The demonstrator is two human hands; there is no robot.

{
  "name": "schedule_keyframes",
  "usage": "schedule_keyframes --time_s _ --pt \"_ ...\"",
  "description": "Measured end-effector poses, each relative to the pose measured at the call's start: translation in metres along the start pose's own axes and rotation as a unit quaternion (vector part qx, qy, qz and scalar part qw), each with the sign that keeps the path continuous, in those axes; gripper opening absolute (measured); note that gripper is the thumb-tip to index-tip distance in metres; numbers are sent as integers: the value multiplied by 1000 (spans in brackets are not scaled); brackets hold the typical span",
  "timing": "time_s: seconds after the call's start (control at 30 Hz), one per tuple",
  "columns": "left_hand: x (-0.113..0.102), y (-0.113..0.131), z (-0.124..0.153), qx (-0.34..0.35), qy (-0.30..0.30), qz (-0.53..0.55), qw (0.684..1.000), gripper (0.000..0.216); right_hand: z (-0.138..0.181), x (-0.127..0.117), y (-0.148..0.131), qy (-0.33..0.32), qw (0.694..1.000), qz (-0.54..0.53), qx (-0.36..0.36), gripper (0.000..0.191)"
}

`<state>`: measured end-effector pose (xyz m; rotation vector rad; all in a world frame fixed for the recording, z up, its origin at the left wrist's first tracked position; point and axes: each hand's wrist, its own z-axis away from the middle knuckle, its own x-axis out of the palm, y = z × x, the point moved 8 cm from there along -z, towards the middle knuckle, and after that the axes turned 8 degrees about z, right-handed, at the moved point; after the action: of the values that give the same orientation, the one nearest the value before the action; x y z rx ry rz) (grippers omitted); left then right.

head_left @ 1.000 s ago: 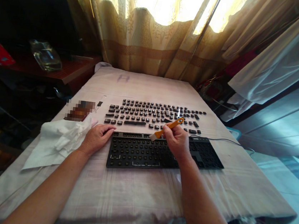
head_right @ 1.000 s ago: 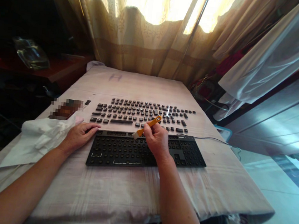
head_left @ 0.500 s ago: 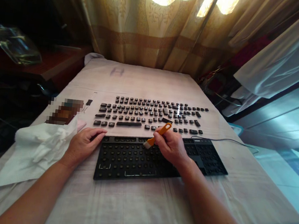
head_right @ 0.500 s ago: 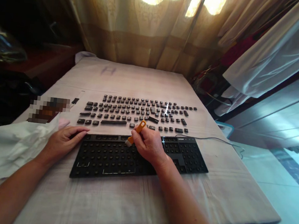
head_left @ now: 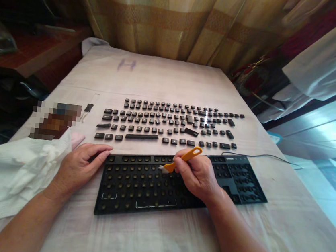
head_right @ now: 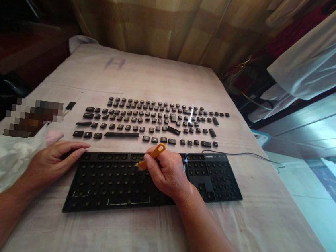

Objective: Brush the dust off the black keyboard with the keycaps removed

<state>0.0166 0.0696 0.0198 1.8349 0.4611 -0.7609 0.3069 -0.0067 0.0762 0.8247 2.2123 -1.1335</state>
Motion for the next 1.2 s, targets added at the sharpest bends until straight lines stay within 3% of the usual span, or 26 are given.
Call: schedule_keyframes --time_s 0.2,0.4,0.57,0.77,1.2 --pt "-2 8 2 43 5 -9 999 32 1 -10 4 44 998 -8 40 17" --pt "-1 17 4 72 3 -17 997 28 1 -6 -6 35 999 29 -18 16" --pt "-3 20 5 90 13 -26 996 26 3 -5 -7 27 999 19 -10 16" --pt "-2 18 5 73 9 -27 997 28 8 -11 6 52 996 -2 78 17" --pt "-2 19 5 68 10 -24 997 28 6 0 0 25 999 -1 27 15"
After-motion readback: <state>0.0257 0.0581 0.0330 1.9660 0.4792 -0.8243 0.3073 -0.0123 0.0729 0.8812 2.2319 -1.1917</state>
